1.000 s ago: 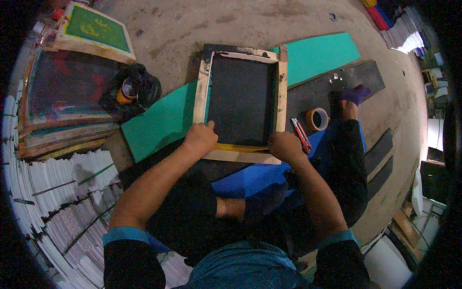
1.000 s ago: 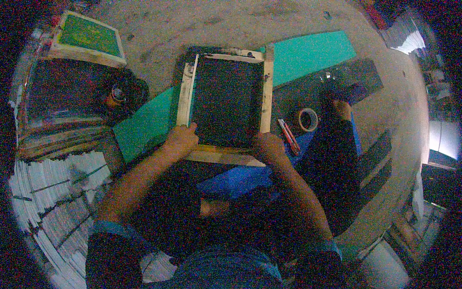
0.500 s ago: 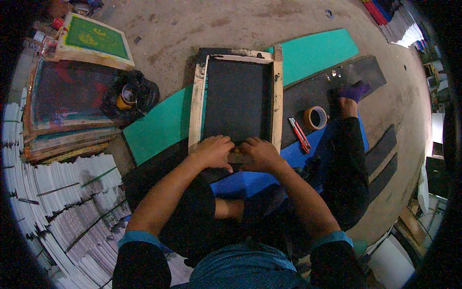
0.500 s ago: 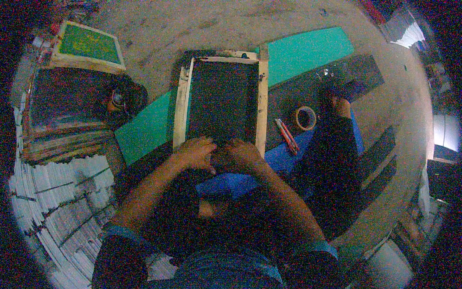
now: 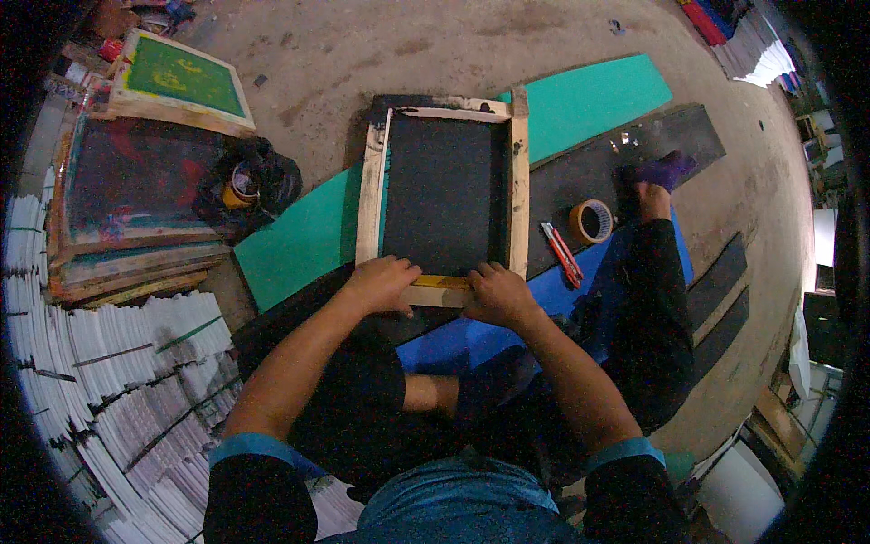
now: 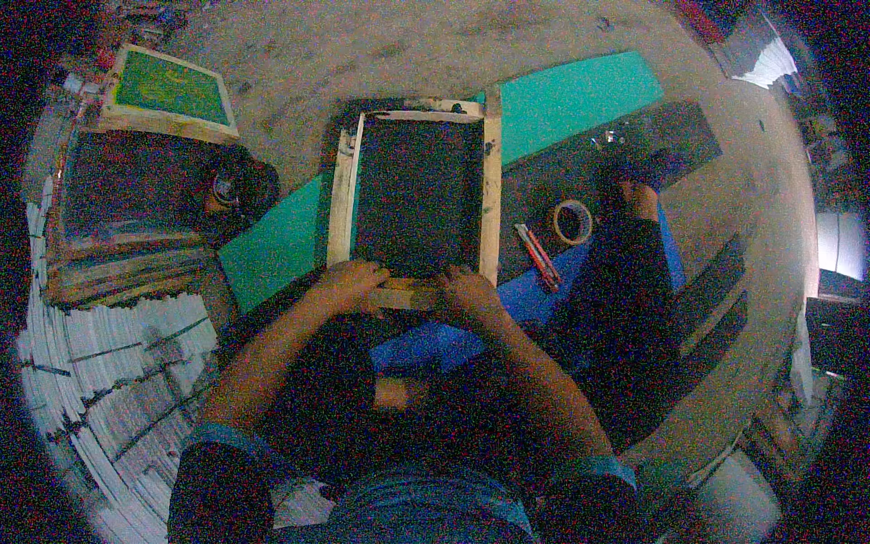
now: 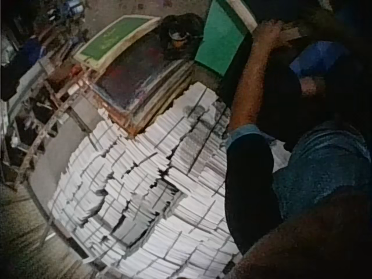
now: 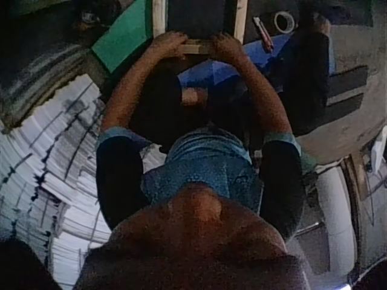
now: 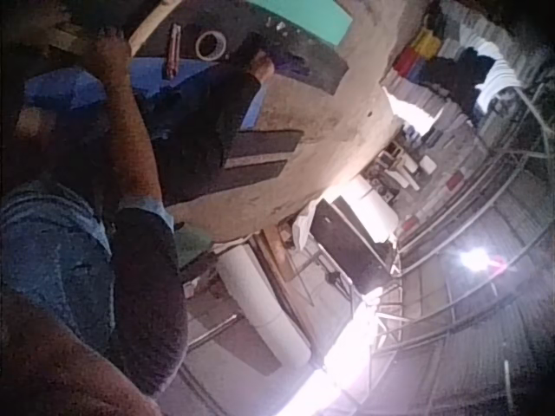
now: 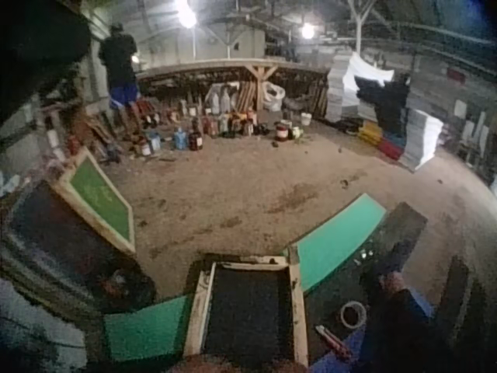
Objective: The person sits on the floor and applies yellow tape to the edges of a wooden screen printing frame. They smooth the tape with their fingers and use a cloth to wipe the frame surface. The person continues taping and wiping the frame throughout the clip.
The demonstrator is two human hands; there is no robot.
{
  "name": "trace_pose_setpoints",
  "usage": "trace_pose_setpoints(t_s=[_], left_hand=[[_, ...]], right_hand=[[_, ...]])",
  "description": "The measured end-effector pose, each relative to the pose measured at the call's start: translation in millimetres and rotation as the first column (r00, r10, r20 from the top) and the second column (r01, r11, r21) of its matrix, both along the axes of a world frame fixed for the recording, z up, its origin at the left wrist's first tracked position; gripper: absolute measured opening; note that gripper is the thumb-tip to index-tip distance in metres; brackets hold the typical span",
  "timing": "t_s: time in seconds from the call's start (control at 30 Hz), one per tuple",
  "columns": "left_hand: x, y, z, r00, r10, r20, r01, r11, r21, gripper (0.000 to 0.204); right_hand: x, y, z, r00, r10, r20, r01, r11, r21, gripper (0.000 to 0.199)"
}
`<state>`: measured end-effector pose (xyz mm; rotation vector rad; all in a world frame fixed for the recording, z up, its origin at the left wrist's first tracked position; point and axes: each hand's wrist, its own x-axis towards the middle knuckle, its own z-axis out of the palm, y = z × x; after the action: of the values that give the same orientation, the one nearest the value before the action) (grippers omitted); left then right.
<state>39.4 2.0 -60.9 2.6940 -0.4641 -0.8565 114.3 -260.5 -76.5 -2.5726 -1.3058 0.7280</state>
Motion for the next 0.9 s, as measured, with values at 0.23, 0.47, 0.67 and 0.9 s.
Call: trace_pose_setpoints(t_s=[0.23, 0.47, 0.67, 0.9], left_hand=[[-5, 3, -7, 1.0, -0.004, 0.019, 0.004, 1.0, 0.017, 0.06], [-16, 2, -19, 0.994, -0.031, 0.103, 0.021, 0.995, 0.096, 0.058], [-22, -1, -10, 0.935, -0.172, 0.31, 0.086, 0.958, 0.273, 0.053], [-51, -14, -53, 0.86, -0.049, 0.508, -0.128, 0.943, 0.307, 0.04]], right_hand=[[-7, -3, -3, 1.0, -0.029, 0.004, 0.03, 0.999, -0.031, 0.066], [-10, 12, -1, 0.995, -0.086, -0.06, 0.071, 0.973, -0.219, 0.057], [-19, 8, 12, 0.975, 0.053, 0.217, 0.004, 0.967, -0.254, 0.048], [-68, 56, 1, 0.985, -0.131, 0.116, 0.126, 0.991, 0.045, 0.059]])
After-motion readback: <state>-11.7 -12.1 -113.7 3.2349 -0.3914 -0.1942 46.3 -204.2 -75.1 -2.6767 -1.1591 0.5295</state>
